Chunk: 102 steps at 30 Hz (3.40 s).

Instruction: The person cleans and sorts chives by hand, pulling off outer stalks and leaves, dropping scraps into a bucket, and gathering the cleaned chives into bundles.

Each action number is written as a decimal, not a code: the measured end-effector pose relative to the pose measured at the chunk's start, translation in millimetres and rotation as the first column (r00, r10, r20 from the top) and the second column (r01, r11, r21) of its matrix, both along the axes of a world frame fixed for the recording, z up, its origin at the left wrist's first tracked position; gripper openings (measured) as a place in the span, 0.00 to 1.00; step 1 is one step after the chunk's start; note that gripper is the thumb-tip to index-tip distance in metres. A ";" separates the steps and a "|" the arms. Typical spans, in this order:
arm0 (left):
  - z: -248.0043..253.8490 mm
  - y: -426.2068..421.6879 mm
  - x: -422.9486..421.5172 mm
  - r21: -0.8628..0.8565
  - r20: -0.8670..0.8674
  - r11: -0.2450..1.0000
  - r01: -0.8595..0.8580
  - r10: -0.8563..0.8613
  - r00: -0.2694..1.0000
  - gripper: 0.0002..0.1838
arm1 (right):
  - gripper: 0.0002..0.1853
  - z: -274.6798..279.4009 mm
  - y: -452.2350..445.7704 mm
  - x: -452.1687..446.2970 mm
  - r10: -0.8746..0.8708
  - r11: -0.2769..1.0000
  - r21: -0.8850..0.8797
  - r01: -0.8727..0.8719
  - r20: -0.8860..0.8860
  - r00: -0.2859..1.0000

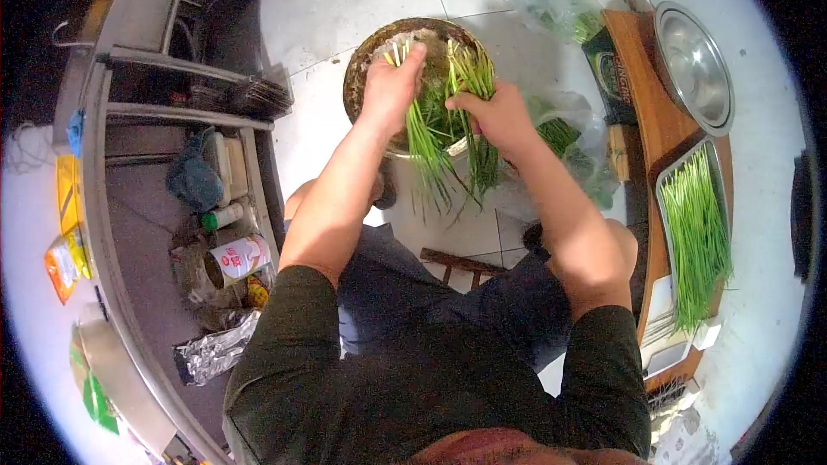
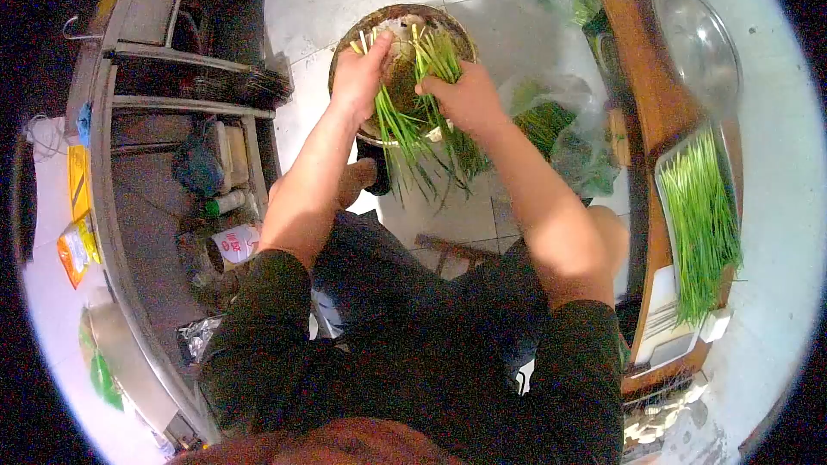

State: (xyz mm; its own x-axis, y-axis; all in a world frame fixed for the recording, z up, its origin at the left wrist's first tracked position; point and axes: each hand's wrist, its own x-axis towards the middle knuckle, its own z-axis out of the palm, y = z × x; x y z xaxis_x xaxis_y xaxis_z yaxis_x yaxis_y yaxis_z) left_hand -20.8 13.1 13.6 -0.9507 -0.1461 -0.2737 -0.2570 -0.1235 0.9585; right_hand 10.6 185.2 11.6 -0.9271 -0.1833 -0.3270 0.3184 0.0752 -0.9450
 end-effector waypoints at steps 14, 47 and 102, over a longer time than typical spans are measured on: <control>0.3 2.8 12.7 -0.217 0.036 0.891 0.398 -0.400 0.916 0.08 | 0.08 -19.1 9.2 -5.1 0.084 0.978 -0.199 -0.065 0.086 0.993; -13.4 4.8 12.9 -0.122 -0.002 0.952 0.281 -0.283 0.959 0.09 | 0.08 -13.3 6.8 -6.4 0.111 0.987 -0.120 -0.108 0.020 0.994; -3.6 -4.8 27.8 -0.249 -0.090 0.956 0.156 -0.183 0.979 0.13 | 0.10 -26.2 10.7 38.3 -0.015 0.999 0.047 0.022 -0.150 0.989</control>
